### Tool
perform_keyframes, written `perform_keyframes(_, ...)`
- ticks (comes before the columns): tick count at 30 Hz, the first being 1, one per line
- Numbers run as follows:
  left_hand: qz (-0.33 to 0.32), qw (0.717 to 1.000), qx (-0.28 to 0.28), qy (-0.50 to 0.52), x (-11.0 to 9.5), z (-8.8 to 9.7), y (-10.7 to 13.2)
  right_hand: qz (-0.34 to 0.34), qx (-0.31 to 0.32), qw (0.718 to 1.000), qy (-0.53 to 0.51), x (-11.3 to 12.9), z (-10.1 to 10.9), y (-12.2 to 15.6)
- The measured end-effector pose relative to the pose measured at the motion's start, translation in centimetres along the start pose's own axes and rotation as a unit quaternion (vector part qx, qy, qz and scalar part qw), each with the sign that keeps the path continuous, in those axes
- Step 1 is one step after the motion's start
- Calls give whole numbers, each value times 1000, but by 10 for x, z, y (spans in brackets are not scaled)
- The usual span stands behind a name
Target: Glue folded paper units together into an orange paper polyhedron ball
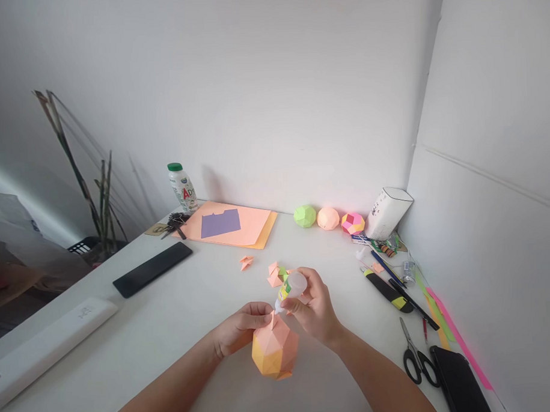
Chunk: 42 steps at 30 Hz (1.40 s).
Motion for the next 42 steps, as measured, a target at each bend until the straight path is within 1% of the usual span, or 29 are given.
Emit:
perform_keyframes(10,-6,1000,-14,6,-2,0,0,-2,-3,1000,27,-4,1,1)
perform_keyframes(17,0,1000,-17,12,0,0,0,-7,24,999,29,0,-2,2)
perform_keyframes(22,-2,1000,-4,11,0,-1,0,2,1,1000,31,1,-1,0)
perform_keyframes(27,-4,1000,5,8,1,2,0,-7,1,1000,4,1,-1,-1)
perform_keyframes(32,-6,1000,12,2,1,3,0,-21,-33,999,-5,0,3,-2)
perform_keyframes(36,-12,1000,19,0,0,2,1,-33,-101,994,-21,-3,10,-6)
perform_keyframes(38,-15,1000,25,3,-1,1,1,-59,-128,989,-46,-6,13,-9)
perform_keyframes(40,-17,999,32,6,-2,0,1,-93,-135,983,-82,-11,15,-12)
perform_keyframes(42,-18,999,37,4,-2,0,2,-122,-118,978,-123,-15,14,-14)
Point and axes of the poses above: each hand's wrist, its own y-axis away from the middle knuckle, its own z-axis out of the back of the hand, x = y × z, the point moved 2 cm from there along -y, towards the middle knuckle, and after that the axes turned 7 degrees about x, right-handed, at the moved point
